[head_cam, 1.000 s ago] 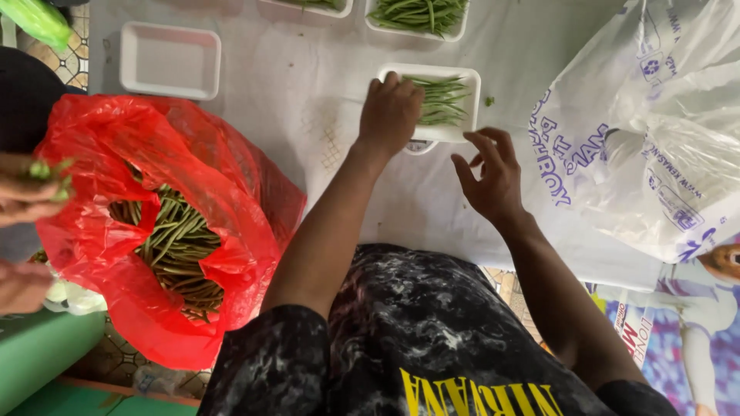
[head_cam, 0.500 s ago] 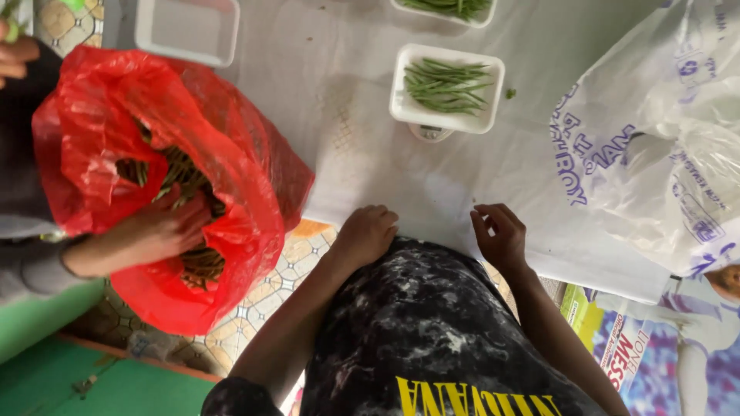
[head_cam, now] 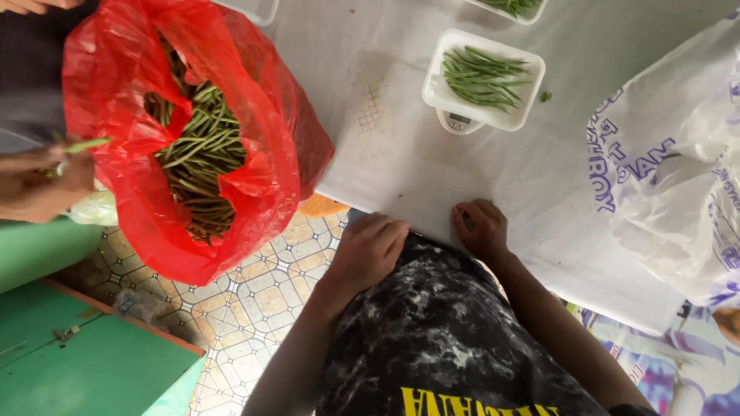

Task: The person takes green beans from a red plastic bag, snaps off the ends, and places them into white containers on a digital scale. Another person assists by handing over beans and moving filled containers aside.

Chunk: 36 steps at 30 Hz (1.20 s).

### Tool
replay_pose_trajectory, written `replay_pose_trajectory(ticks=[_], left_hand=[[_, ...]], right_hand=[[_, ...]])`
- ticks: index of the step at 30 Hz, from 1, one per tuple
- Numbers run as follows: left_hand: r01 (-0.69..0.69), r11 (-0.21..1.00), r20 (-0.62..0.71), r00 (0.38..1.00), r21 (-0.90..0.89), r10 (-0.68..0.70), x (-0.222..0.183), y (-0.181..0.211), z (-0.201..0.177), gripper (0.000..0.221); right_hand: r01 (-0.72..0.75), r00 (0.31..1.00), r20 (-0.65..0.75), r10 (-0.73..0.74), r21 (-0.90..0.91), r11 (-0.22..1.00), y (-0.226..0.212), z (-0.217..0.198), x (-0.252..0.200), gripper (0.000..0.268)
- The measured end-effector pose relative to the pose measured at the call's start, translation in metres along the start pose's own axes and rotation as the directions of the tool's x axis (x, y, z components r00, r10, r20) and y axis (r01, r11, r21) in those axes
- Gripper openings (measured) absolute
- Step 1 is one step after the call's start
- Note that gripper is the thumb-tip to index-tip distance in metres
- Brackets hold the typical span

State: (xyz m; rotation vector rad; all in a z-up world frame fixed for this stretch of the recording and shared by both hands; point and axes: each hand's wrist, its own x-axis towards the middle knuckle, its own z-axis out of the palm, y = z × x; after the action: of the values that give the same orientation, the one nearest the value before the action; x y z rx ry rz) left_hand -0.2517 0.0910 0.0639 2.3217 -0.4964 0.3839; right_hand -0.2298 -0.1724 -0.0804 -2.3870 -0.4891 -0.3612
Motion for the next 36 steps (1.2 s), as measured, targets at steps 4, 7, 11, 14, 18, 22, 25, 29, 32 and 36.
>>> replay_pose_trajectory(ticks=[4,7,11,14,18,22,25,29,32,36], left_hand=[[0.152,0.98,-0.364,0.926,0.127,-0.097,0.026,-0.004,-0.09,0.008],[0.324,0.834,-0.479,0.874,0.446,-0.083,0.047,-0.014,-0.138,0.029],[0.733,0.64,0.19,0.611,0.231,-0.769,0.071,-0.033,-0.143,0.078],[0.499,0.761,0.219,0.757,0.414,-0.616,0.078,-0.069,-0.161,0.058],[0.693,0.483,0.161,0.477,0.535,-0.864,0.07,-0.199,-0.193,0.03],[0.62,0.491,0.241,0.445,0.612,-0.863,0.068,-0.198,-0.175,0.027],[0.5,0.503,0.349,0.373,0.705,-0.86,0.07,-0.176,-0.162,0.041],[0.506,0.667,0.538,0.398,0.547,-0.743,0.048,-0.105,-0.158,0.038],[0.598,0.676,0.615,0.352,0.431,-0.705,0.07,-0.072,-0.164,0.058],[0.607,0.716,0.64,0.405,0.346,-0.653,0.078,-0.056,-0.169,0.064]], right_hand=[[0.036,0.999,-0.033,-0.034,0.038,0.999,0.007,0.005,-0.002,0.012],[0.01,0.998,-0.069,-0.009,0.011,1.0,0.003,0.006,-0.005,0.01],[-0.009,0.997,-0.08,0.008,-0.023,1.0,-0.003,0.006,-0.003,0.012],[-0.041,0.993,-0.115,0.034,-0.063,0.997,0.0,0.014,0.002,0.013],[-0.154,0.978,-0.165,0.129,-0.147,0.977,-0.002,0.026,-0.003,0.011],[-0.226,0.96,-0.202,0.194,-0.149,0.963,-0.007,0.029,-0.005,0.011],[-0.29,0.949,-0.191,0.252,-0.205,0.935,0.001,0.039,-0.005,0.013],[-0.454,0.875,-0.255,0.411,-0.139,0.88,-0.013,0.045,-0.015,0.014],[-0.613,0.753,-0.158,0.638,0.181,0.769,-0.069,0.042,0.046,0.012],[-0.71,0.704,0.498,0.507,0.494,0.502,-0.156,0.047,0.125,0.04]])
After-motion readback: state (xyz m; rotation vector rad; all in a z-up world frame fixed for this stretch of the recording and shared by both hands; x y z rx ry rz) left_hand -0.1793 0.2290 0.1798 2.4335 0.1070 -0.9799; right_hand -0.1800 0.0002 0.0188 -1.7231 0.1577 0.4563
